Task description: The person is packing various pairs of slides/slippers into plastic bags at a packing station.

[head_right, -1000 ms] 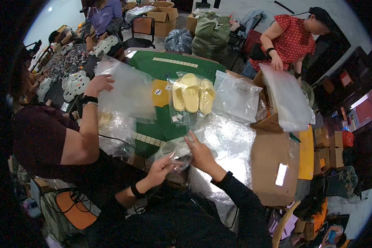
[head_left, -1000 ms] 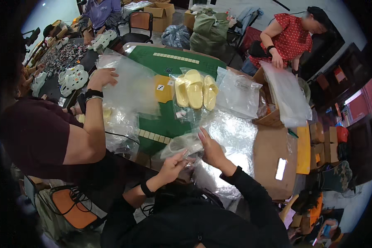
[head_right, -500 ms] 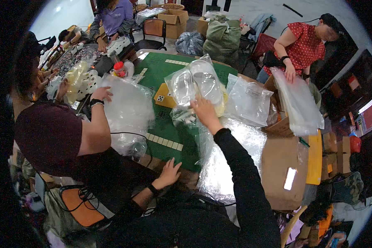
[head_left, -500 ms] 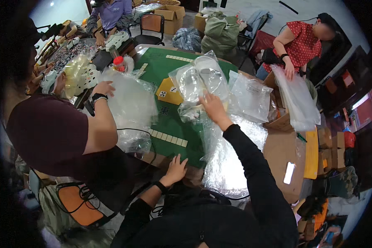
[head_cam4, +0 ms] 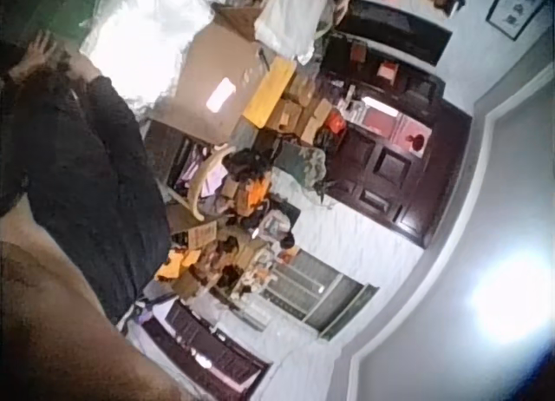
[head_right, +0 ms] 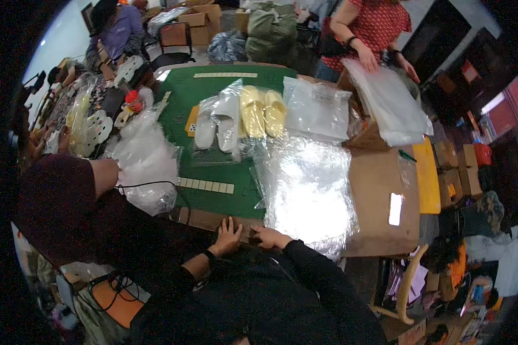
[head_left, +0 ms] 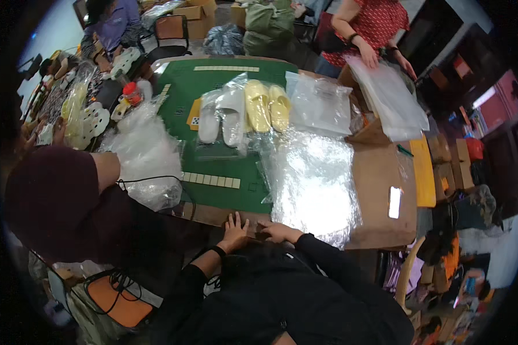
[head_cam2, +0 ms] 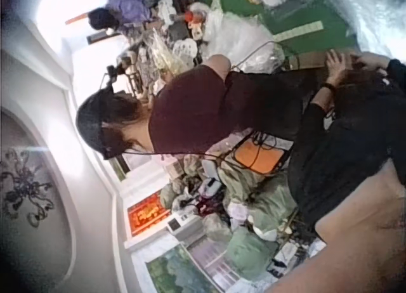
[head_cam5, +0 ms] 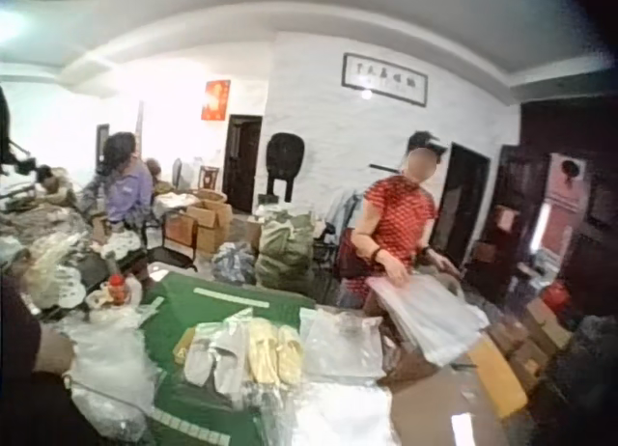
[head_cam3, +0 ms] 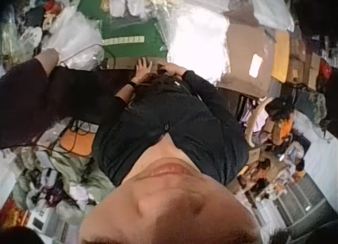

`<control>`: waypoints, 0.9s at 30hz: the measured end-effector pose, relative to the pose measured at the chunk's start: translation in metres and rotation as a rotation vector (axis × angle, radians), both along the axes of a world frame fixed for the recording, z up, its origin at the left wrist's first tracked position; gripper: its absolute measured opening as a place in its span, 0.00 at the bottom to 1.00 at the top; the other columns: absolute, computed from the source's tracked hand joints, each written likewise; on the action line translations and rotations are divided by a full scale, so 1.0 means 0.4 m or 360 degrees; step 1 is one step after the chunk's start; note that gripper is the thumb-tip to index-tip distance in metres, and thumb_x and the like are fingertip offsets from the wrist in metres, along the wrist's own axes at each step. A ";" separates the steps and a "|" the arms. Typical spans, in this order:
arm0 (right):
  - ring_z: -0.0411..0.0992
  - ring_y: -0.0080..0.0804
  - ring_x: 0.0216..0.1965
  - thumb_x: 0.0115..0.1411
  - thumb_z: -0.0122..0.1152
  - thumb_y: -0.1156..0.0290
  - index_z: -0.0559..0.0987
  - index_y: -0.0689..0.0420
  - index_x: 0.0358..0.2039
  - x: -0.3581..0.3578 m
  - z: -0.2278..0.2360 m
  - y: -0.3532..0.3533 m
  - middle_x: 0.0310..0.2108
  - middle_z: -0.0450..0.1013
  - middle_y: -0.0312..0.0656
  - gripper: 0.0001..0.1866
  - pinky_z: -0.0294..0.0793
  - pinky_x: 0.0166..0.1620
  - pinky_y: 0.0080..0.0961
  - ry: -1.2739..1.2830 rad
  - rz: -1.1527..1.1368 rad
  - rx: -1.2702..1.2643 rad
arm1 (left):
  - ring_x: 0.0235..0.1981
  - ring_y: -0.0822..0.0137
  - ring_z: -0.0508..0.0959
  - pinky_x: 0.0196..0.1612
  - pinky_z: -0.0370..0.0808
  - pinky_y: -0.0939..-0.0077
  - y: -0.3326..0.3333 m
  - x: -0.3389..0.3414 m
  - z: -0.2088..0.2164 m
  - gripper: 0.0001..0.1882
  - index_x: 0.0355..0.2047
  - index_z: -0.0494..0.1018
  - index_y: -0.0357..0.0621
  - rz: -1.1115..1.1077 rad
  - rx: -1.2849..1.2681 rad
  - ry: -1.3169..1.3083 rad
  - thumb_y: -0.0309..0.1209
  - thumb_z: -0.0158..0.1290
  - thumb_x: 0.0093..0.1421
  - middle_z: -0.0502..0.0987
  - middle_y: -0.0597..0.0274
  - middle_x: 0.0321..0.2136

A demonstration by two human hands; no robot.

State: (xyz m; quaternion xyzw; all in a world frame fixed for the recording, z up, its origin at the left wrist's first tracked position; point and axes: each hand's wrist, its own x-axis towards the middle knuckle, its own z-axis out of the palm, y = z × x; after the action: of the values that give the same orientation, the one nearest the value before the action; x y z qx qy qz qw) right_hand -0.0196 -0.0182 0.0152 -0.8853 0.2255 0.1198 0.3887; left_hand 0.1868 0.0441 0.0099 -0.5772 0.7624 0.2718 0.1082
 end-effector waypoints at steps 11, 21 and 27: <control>0.62 0.51 0.48 0.47 0.56 0.68 0.66 0.61 0.48 -0.102 0.036 -0.031 0.48 0.63 0.55 0.26 0.62 0.49 0.40 -0.0450 -0.1253 -0.0820 | 0.59 0.34 0.45 0.56 0.50 0.45 0.035 -0.046 0.008 0.32 0.58 0.53 0.43 0.0187 -0.0305 0.0081 0.38 0.45 0.54 0.44 0.35 0.59; 0.64 0.54 0.45 0.53 0.50 0.53 0.67 0.51 0.45 -0.337 0.083 0.044 0.46 0.62 0.49 0.22 0.70 0.39 0.47 0.0552 -0.1341 -0.0537 | 0.55 0.38 0.56 0.57 0.55 0.60 -0.109 -0.227 -0.028 0.33 0.58 0.47 0.34 0.0573 -0.0234 0.1112 0.40 0.45 0.59 0.53 0.32 0.55; 0.61 0.52 0.52 0.47 0.57 0.60 0.62 0.63 0.51 -0.435 0.026 0.019 0.55 0.57 0.52 0.33 0.60 0.52 0.45 0.0078 -0.1741 -0.0953 | 0.57 0.47 0.57 0.55 0.57 0.58 -0.229 -0.348 0.016 0.34 0.56 0.53 0.35 0.0885 -0.0308 0.0756 0.44 0.46 0.56 0.60 0.43 0.54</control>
State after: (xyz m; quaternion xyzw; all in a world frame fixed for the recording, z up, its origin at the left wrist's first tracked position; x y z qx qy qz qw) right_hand -0.1937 -0.0108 0.0256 -0.7091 0.6789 -0.1448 0.1236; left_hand 0.0474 -0.0474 0.0163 -0.6906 0.6026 0.3438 -0.2044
